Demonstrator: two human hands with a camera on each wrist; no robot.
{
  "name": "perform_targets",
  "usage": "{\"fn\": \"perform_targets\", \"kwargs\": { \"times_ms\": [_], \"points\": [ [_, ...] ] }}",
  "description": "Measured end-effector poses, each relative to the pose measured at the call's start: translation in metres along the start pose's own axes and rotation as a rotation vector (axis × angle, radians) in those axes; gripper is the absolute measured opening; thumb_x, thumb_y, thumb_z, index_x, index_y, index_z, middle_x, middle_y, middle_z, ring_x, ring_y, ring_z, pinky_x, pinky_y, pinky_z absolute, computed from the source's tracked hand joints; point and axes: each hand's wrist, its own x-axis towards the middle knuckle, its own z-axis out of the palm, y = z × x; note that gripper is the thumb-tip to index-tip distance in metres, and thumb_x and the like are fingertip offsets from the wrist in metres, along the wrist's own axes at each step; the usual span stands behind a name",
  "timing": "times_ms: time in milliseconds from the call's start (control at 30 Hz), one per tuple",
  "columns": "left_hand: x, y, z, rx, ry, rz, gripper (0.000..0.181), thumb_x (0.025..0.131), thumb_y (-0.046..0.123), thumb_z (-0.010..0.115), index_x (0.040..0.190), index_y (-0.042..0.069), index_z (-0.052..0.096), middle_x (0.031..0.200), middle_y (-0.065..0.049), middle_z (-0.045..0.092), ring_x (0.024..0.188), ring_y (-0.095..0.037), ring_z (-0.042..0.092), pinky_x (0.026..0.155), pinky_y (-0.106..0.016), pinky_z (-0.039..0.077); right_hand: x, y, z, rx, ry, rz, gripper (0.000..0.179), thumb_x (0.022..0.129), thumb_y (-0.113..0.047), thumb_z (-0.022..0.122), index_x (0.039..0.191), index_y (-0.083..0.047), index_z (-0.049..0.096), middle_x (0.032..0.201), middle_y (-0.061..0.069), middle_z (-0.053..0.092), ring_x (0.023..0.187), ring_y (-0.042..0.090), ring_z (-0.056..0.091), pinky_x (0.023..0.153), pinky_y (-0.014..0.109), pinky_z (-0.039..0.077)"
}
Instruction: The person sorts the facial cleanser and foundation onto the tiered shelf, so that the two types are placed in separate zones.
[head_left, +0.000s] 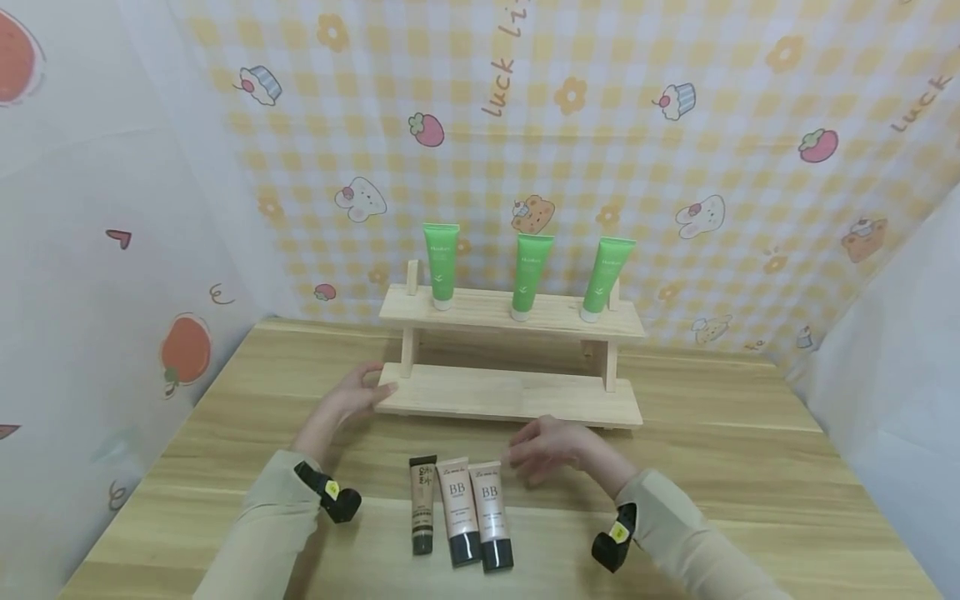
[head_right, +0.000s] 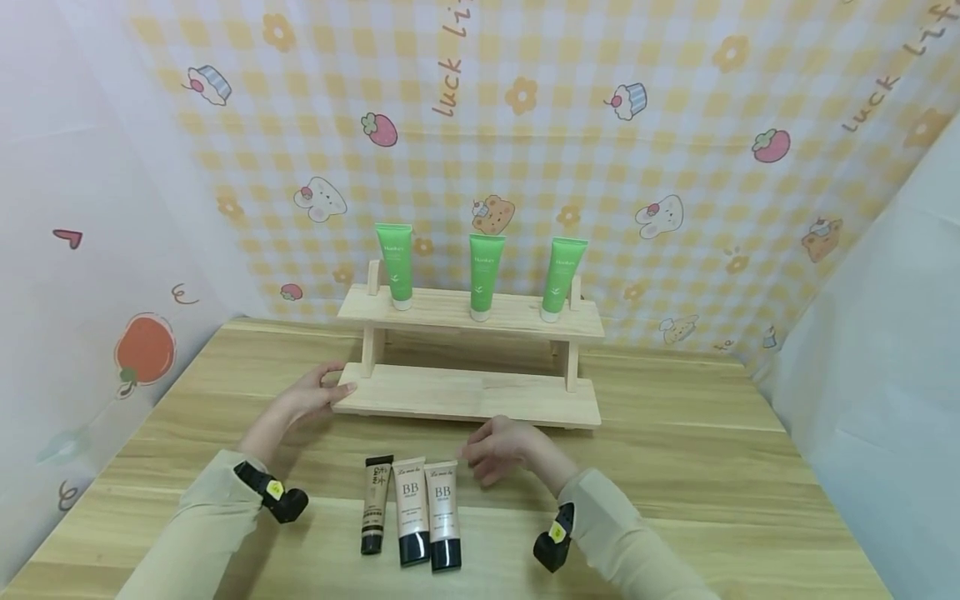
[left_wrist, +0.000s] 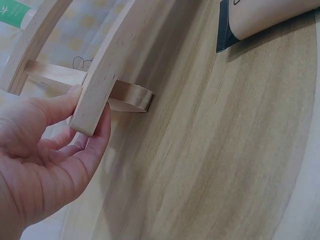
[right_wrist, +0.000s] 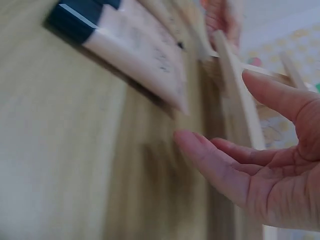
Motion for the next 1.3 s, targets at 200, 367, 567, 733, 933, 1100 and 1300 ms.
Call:
{"fn": "perform_targets", "kwargs": {
  "times_ms": [200,367,567,733,933,1100,1300],
  "points": [
    [0.002,-0.001,0.0,0.013,0.001,-0.005,0.071,0.092,0.023,0.053,0.143,-0.002,0.011,0.14,-0.037,0.026,0.125,-0.047,0.038,0.102,-0.054,0.036,0.001,0.005,0.022,-0.042,0.008,0.025,0.049,0.079,-0.015,0.069,0.116,0.011,0.051,0.09,0.016,0.064,0.077,0.024,0.066,0.062,0.033,0.058],
    [0.002,-0.002,0.001,-0.028,0.005,-0.007,0.07,0.092,0.02,0.053,0.143,-0.003,0.01,0.139,-0.037,0.027,0.123,-0.046,0.041,0.102,-0.052,0.037,-0.002,0.002,0.039,-0.121,0.036,0.0,0.046,0.073,-0.018,0.076,0.104,0.008,0.053,0.08,0.012,0.061,0.067,0.021,0.062,0.055,0.031,0.057],
    [0.001,-0.002,-0.001,-0.033,-0.004,0.001,0.07,0.093,0.02,0.052,0.143,-0.003,0.009,0.14,-0.038,0.024,0.125,-0.047,0.038,0.103,-0.051,0.037,-0.001,-0.001,0.054,-0.218,0.118,-0.008,0.026,0.068,-0.013,0.078,0.079,-0.001,0.057,0.067,0.008,0.06,0.058,0.016,0.057,0.049,0.028,0.055],
    [0.001,-0.001,-0.001,-0.065,-0.015,0.009,0.07,0.093,0.017,0.051,0.143,-0.005,0.007,0.14,-0.039,0.023,0.124,-0.047,0.039,0.103,-0.051,0.037,0.002,-0.002,0.06,-0.168,0.122,-0.022,0.029,0.068,-0.008,0.076,0.082,-0.001,0.051,0.068,0.009,0.059,0.054,0.016,0.057,0.048,0.028,0.054],
    [0.003,0.001,0.0,-0.075,-0.014,0.003,0.069,0.092,0.015,0.052,0.142,-0.005,0.008,0.14,-0.039,0.023,0.123,-0.046,0.041,0.103,-0.051,0.037,0.007,0.003,0.061,-0.097,0.102,-0.037,0.029,0.068,-0.004,0.074,0.084,0.0,0.051,0.069,0.01,0.062,0.052,0.016,0.06,0.048,0.029,0.055],
    [0.002,0.003,0.0,-0.064,-0.008,0.001,0.069,0.092,0.015,0.052,0.142,-0.005,0.009,0.14,-0.039,0.024,0.122,-0.046,0.042,0.102,-0.051,0.038,0.01,0.006,0.056,-0.083,0.041,-0.043,0.021,0.07,-0.005,0.073,0.083,0.002,0.058,0.07,0.011,0.064,0.055,0.016,0.062,0.052,0.03,0.056],
    [-0.002,0.003,-0.003,-0.045,-0.022,0.023,0.079,0.088,0.027,0.059,0.142,-0.005,0.01,0.139,-0.04,0.022,0.12,-0.045,0.045,0.101,-0.049,0.041,0.007,0.004,0.049,-0.049,0.02,-0.043,0.024,0.071,-0.006,0.073,0.087,0.003,0.057,0.075,0.012,0.063,0.058,0.017,0.062,0.055,0.03,0.057]
  ]
}}
